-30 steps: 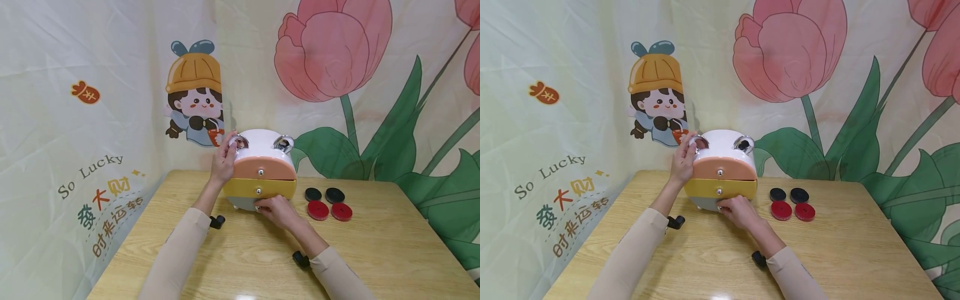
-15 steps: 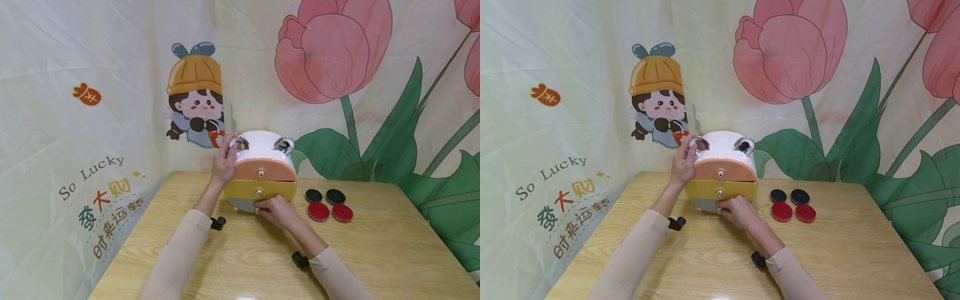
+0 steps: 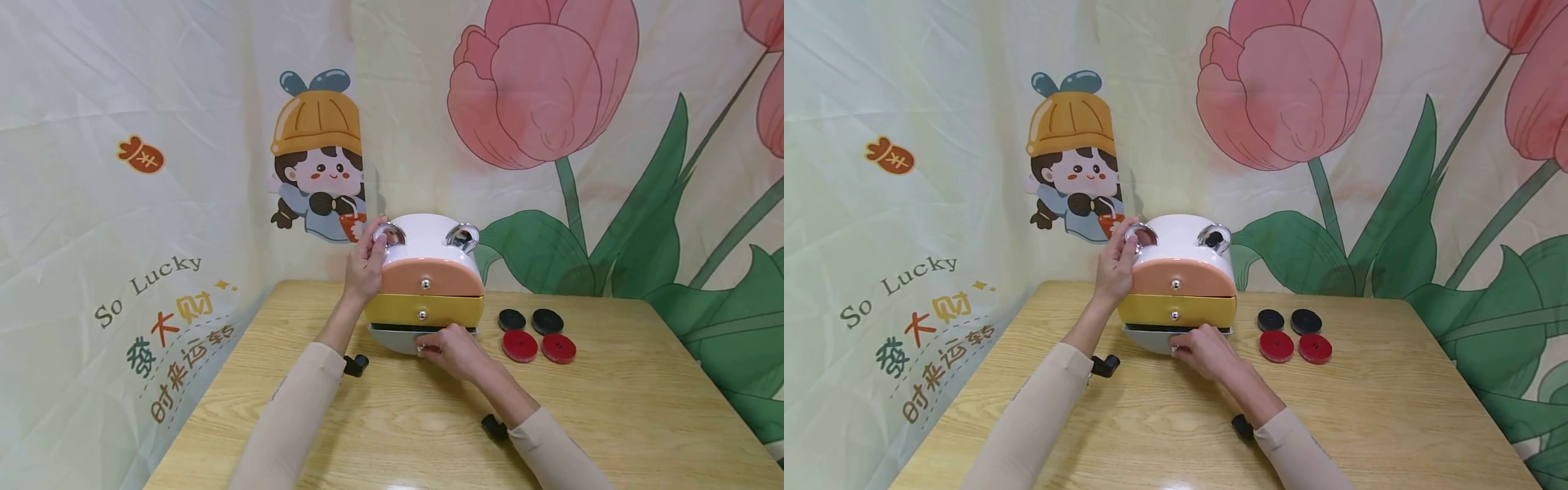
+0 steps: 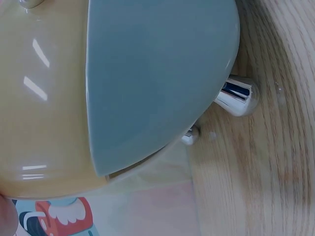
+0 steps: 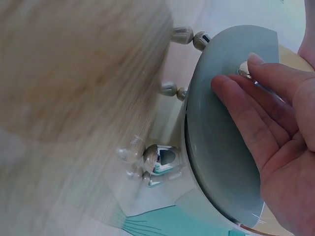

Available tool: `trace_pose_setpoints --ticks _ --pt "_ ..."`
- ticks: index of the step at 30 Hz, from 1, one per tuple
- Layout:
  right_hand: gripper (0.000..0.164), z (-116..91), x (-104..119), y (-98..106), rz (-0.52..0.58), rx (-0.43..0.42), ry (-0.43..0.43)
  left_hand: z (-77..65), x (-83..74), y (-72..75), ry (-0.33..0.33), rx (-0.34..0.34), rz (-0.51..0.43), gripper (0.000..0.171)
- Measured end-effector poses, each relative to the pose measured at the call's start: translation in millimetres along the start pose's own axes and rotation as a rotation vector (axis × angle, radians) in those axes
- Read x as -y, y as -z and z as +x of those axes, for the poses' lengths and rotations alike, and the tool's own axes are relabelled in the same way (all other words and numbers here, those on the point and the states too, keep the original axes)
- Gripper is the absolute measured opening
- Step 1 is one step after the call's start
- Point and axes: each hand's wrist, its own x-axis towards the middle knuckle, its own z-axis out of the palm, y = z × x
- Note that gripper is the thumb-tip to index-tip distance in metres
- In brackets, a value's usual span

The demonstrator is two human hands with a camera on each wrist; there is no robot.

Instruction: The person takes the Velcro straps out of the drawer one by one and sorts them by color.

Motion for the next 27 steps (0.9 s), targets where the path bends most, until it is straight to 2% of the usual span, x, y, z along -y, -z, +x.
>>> trace_pose_setpoints --ticks 4,9,17,27 --pt "0.009 -3 3 1 -0.001 0.023 -0.012 -0.6 0.3 -0.1 0.008 -0.004 -0.003 0.042" --pt "0.008 -7 11 4 0.015 0.053 -0.032 -0.9 1.8 0.1 -0.016 -0.003 0.010 0.041" --pt "0.004 -14 18 6 -0.022 0.045 0.042 0.4 1.2 0.7 -0.002 0.017 0.004 0.043" --pt "0.007 -20 23 7 -0.010 0.057 0.073 0.3 0.7 1.9 -0.014 0.027 0.011 0.043"
